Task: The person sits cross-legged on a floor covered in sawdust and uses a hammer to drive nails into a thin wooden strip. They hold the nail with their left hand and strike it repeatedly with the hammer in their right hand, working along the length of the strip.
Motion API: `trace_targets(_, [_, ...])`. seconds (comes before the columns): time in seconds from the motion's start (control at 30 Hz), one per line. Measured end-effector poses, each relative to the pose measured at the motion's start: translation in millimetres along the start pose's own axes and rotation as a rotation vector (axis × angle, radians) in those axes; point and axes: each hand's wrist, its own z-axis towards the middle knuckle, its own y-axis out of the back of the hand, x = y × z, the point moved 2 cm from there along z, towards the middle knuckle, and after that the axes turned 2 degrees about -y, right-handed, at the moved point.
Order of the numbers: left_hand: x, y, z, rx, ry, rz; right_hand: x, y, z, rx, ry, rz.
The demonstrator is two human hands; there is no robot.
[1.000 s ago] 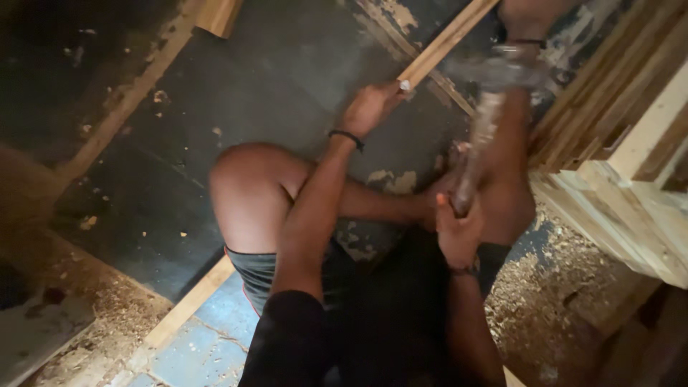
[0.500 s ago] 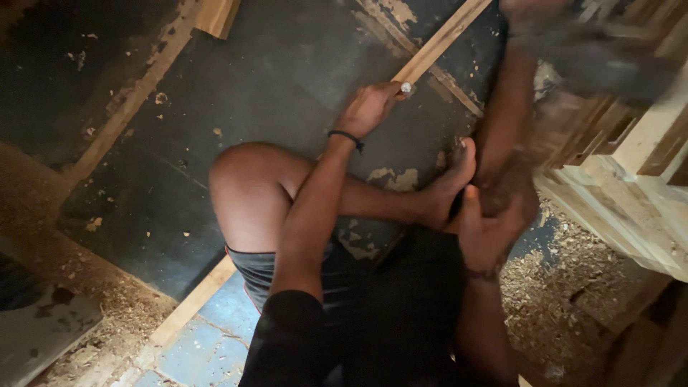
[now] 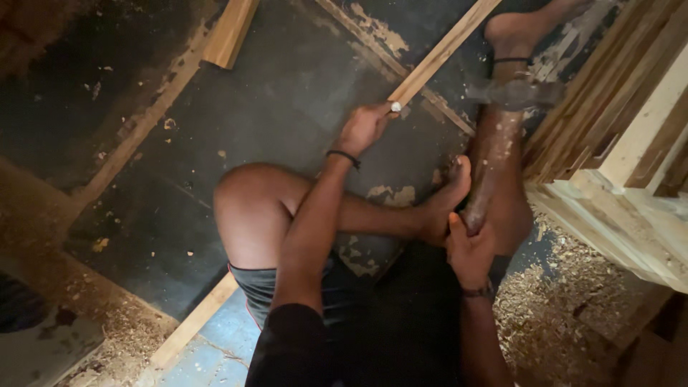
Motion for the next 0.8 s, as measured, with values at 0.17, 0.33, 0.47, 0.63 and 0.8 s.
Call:
trace_targets(0.17, [16,-10,-6,0.051,0.072,0.043,34,-8,-18,-0.030,-0.006,0.183])
trace_targets(0.33, [11,-11,-4,0.090,0.026,-0.062,61,-4,-25,-0.151,0.155,0.031])
trace_targets(0.47, [4,-4,-5,0.321,0.627,-0.222,72,0,-28,-0.193,0.253,-0.071])
trace_targets(0.63, [-8,-1,-2,0.200,0.208,-0.021,72,-4,-18,-0.112,0.559,-0.310])
trace_targets(0.8, [14,-14,-11,0.116,0.045,0.036,-4,-10,20,0.049,0.201,-0.608])
